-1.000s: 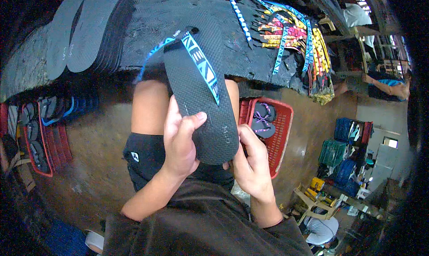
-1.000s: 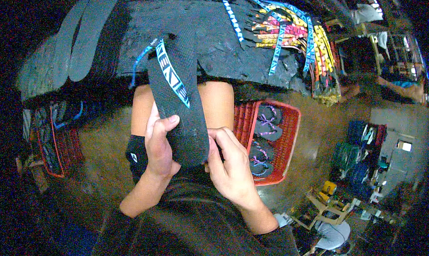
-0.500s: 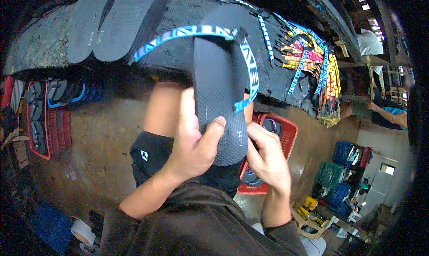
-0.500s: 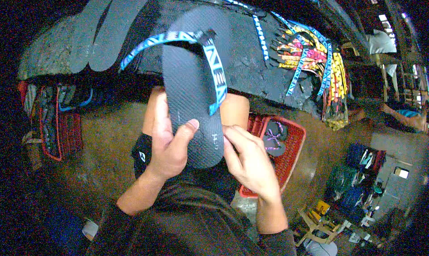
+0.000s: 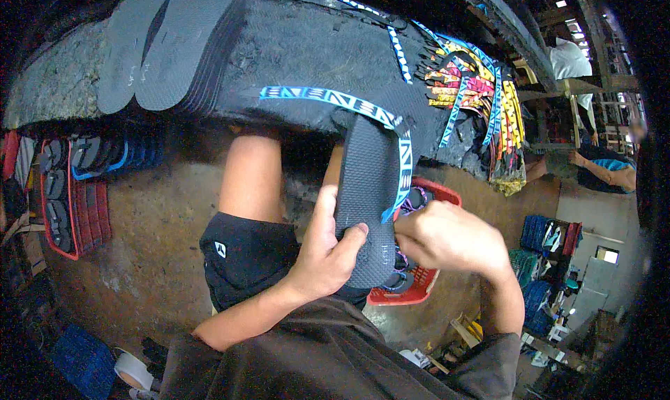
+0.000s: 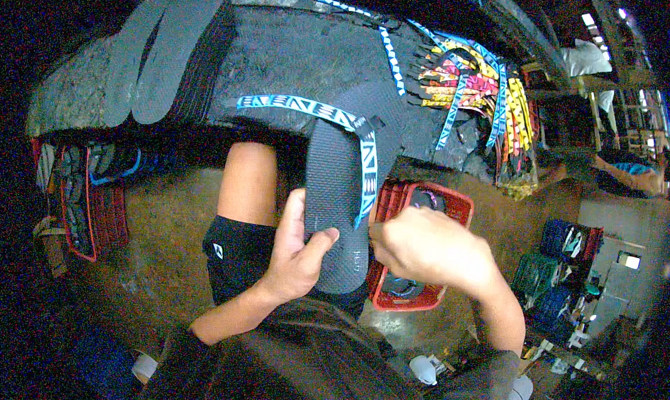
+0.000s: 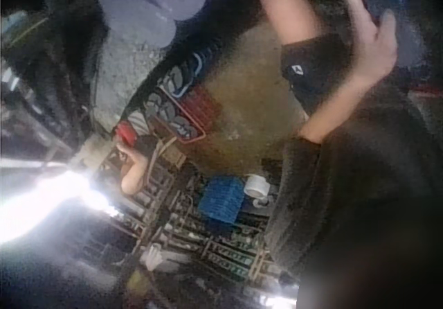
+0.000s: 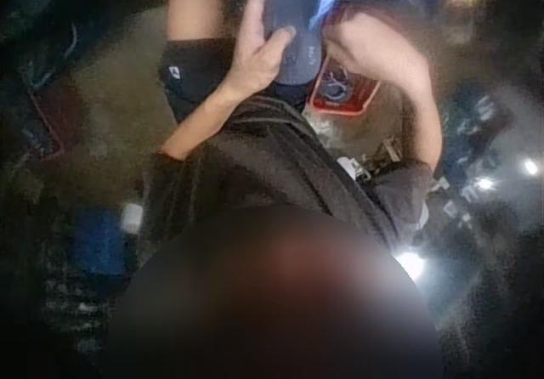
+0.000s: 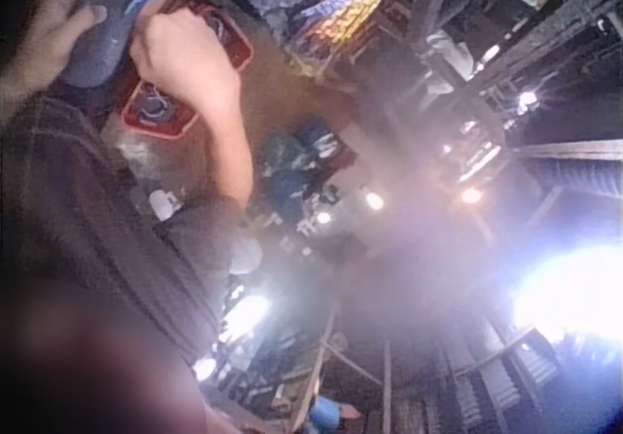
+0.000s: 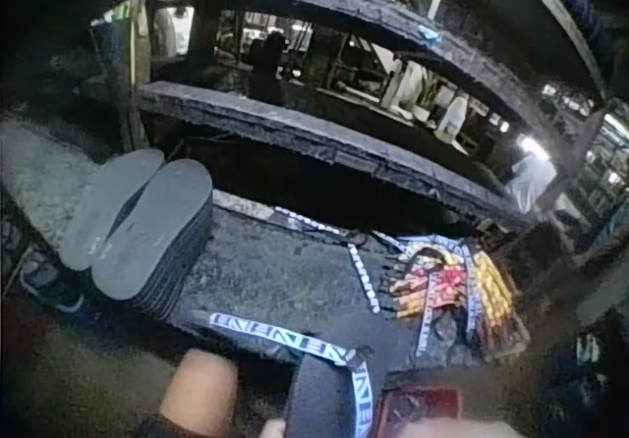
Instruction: The person assembles flip-flops by threading straps through pre-punched holes in the soles and securing them with a small tool. The person places finished pairs into a red basket and continues assembling additional pairs with different strap colors.
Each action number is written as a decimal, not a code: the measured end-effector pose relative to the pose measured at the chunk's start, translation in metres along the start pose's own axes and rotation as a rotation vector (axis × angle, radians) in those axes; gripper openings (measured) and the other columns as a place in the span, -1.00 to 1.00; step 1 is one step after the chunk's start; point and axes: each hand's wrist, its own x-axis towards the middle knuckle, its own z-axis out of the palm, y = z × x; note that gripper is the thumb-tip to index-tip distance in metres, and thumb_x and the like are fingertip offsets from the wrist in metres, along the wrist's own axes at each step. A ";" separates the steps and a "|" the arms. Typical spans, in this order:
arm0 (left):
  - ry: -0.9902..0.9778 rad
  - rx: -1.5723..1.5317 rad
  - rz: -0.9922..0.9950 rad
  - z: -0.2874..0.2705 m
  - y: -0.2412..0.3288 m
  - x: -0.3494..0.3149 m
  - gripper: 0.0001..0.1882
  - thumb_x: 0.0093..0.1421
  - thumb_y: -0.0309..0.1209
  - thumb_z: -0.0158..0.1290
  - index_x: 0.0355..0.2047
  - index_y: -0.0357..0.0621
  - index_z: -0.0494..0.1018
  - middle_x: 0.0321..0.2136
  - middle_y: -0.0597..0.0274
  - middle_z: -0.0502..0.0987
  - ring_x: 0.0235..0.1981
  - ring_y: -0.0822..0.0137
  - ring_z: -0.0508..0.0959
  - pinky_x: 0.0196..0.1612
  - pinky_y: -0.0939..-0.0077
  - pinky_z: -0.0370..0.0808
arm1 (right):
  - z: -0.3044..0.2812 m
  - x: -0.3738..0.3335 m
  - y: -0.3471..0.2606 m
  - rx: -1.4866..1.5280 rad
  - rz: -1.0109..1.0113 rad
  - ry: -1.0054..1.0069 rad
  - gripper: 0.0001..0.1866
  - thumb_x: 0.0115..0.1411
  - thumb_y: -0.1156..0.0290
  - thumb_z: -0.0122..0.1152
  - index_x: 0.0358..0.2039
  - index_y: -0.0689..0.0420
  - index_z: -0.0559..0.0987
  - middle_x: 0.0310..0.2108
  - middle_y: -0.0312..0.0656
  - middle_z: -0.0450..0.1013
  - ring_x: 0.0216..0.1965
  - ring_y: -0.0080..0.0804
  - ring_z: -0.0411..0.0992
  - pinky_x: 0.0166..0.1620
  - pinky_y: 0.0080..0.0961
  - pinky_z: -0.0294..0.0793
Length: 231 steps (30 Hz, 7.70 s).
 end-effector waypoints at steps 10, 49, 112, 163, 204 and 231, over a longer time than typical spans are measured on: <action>0.047 -0.408 -0.379 -0.009 -0.011 0.017 -0.51 0.21 -0.54 -0.03 0.18 -0.20 0.28 -0.23 0.05 0.60 -0.43 0.15 0.69 -0.47 0.19 0.73 | 0.050 -0.013 0.002 0.202 0.104 0.147 -0.80 0.27 0.41 0.11 -0.22 0.28 0.56 -0.41 0.17 0.60 -0.37 0.18 0.64 -0.31 0.04 0.64; -0.207 0.745 0.220 -0.038 -0.036 0.056 -0.62 0.09 -0.52 0.30 -0.05 -0.34 0.58 -0.13 -0.04 0.64 -0.04 0.08 0.68 0.05 0.33 0.57 | 0.155 0.120 0.021 1.699 0.172 1.388 -0.88 0.39 0.41 0.22 -0.32 0.13 0.58 -0.41 -0.42 0.45 -0.34 -0.65 0.34 -0.22 -0.61 0.31; -0.244 -0.081 -0.157 -0.038 0.034 0.042 -0.83 0.41 -0.54 0.12 -0.03 -0.32 0.44 -0.36 0.06 0.62 -0.55 0.44 0.59 -0.48 0.57 0.59 | 0.087 0.057 -0.004 1.570 -0.023 1.315 -0.88 0.32 0.53 0.37 -0.19 0.18 0.58 -0.32 -0.43 0.53 -0.33 -0.78 0.39 -0.24 -0.72 0.38; 0.343 0.097 0.183 -0.060 -0.077 0.090 -0.88 0.42 -0.44 0.17 -0.20 -0.25 0.52 -0.31 0.29 0.60 -0.33 0.57 0.52 -0.27 0.64 0.47 | -0.002 0.077 -0.035 -0.085 0.082 0.647 -0.83 0.10 0.39 0.35 -0.34 0.18 0.62 -0.41 -0.06 0.58 -0.27 -0.07 0.64 -0.14 -0.12 0.64; 0.099 0.479 0.240 0.027 0.010 0.038 -0.74 0.37 -0.39 -0.09 -0.16 -0.35 0.50 -0.33 0.29 0.50 -0.30 0.52 0.40 -0.11 0.59 0.34 | 0.141 0.037 0.000 1.479 -0.095 1.469 -0.46 0.41 0.19 0.23 0.23 0.30 0.42 -0.03 -0.11 0.58 -0.10 -0.40 0.59 -0.02 -0.38 0.61; -1.562 1.507 0.263 0.190 -0.241 0.006 -0.42 0.29 -0.19 0.23 0.21 -0.26 0.42 0.15 -0.14 0.42 0.25 -0.14 0.38 0.27 -0.06 0.31 | 0.574 0.023 0.120 2.854 0.976 1.666 -0.67 0.28 0.23 0.47 -0.16 0.00 0.46 -0.27 -0.32 0.47 -0.31 -0.47 0.47 -0.43 -0.40 0.47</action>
